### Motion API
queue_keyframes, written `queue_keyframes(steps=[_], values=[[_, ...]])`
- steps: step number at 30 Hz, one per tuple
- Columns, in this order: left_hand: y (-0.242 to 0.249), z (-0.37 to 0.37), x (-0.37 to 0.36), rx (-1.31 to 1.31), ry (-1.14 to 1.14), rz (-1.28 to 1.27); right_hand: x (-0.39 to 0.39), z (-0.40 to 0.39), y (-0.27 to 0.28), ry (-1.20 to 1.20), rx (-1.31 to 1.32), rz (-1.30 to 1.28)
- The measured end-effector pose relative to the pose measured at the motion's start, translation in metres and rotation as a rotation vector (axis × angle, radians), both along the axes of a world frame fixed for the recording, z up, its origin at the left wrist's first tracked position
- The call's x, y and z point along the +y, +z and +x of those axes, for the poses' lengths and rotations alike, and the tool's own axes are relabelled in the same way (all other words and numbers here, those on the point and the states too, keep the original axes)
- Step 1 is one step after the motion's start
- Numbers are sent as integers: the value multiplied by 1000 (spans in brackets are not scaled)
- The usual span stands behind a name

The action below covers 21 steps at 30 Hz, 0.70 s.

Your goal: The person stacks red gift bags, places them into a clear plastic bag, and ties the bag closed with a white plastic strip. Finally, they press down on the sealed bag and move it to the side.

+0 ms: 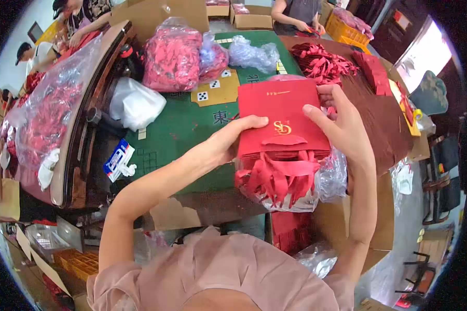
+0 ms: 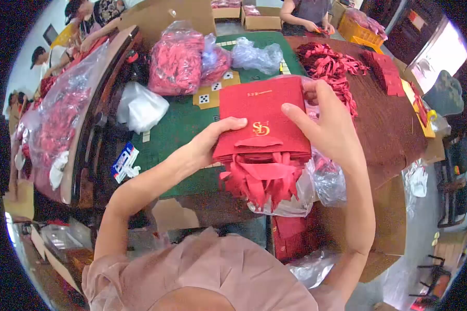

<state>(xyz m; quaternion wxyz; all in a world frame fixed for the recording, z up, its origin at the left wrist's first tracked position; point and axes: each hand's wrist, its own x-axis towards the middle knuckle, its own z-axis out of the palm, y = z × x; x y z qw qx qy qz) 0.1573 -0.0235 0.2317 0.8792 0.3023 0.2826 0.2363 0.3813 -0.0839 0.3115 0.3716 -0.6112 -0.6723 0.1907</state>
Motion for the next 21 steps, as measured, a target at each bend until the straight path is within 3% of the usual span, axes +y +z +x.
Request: queue_keyframes(steps=[3, 5, 7, 11, 16, 18, 21], values=[[-5, -2, 2, 15, -11, 15, 4, -2, -10, 14, -145, 74], [-3, -4, 1, -16, -38, 41, 8, 1, -13, 93, -5, -19], [-5, -4, 3, -6, -40, 50, 7, -1, -13, -39, 270, -258], [-11, 2, 3, -76, -34, 96, 5, 3, -16, -24, 563, -379], [-15, 4, 4, -57, -15, 132, 5, -6, -13, 61, 547, -455], [-14, 1, 4, -51, -7, 132, 5, -3, -20, -17, 691, -592], [-21, 3, 4, -55, -2, 113, 3, -5, -23, -40, 742, -603]])
